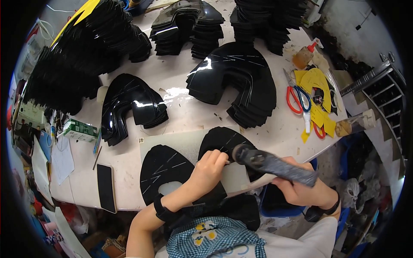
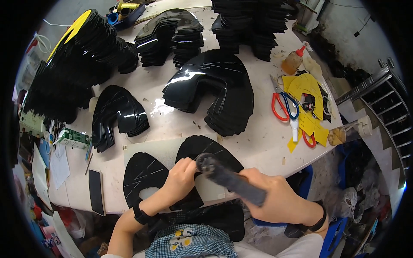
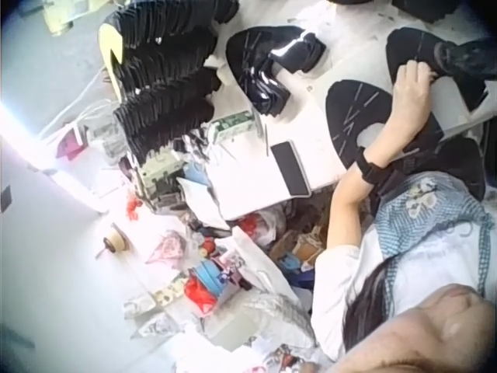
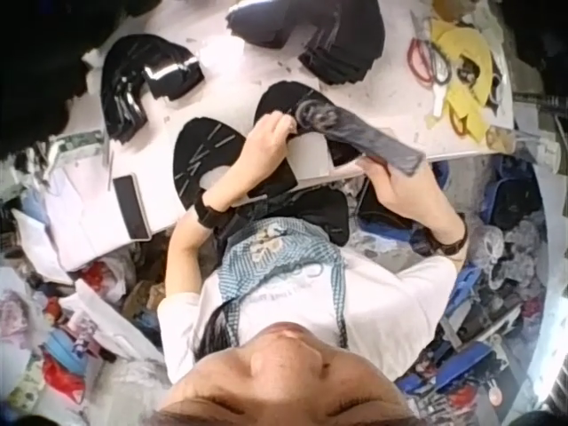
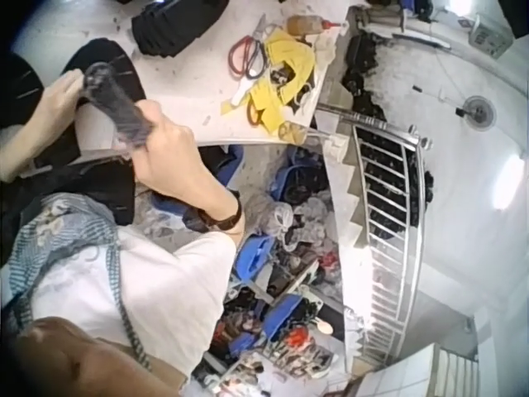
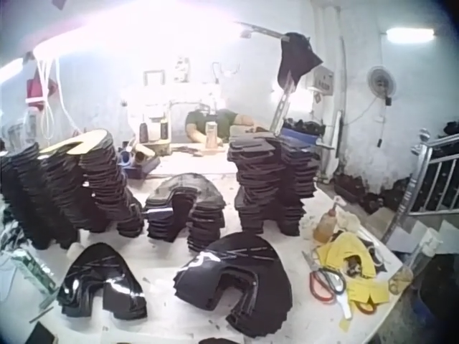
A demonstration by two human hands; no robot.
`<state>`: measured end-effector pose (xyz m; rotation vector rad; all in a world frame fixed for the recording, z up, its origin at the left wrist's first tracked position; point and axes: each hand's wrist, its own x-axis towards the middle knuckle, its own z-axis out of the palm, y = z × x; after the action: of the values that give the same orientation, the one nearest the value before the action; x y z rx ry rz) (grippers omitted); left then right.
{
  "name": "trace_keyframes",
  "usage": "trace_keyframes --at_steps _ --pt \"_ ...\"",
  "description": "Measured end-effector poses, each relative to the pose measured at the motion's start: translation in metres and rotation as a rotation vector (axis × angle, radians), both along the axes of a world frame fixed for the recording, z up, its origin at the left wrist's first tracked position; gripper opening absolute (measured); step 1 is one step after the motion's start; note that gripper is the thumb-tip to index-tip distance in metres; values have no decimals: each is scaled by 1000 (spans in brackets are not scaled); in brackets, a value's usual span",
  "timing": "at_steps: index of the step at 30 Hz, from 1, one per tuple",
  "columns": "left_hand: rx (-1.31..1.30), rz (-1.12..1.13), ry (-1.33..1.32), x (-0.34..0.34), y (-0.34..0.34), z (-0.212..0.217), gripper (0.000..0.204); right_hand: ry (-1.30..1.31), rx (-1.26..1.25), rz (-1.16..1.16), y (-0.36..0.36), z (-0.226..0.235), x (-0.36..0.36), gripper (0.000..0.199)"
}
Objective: The recorder is seen assembling shoe uppers by gluing and hammering individual components onto a base piece.
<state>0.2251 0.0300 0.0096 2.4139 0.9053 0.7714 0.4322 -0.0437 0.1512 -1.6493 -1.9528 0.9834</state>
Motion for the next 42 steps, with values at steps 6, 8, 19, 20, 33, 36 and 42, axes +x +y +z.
trace_keyframes --at_steps 6,8,19,20,33,36,42 --pt "-16 146 -344 -14 12 14 20 -355 133 -418 -33 -54 39 23" --pt "-3 93 -196 -22 5 28 20 -575 412 -468 -34 -85 59 25" --pt "-226 736 -259 -171 -4 0 11 -304 546 -230 19 -114 1 42" --pt "-221 735 -265 -175 -5 -1 11 -307 552 -230 22 -118 0 42" --pt "-680 714 -379 -189 -25 -21 31 618 40 484 18 -12 -92 26" --pt "-935 680 -589 -189 -23 -16 50 391 118 123 40 -62 -137 30" --pt "-917 455 -461 -189 -30 15 40 -41 380 30 47 -119 -150 43"
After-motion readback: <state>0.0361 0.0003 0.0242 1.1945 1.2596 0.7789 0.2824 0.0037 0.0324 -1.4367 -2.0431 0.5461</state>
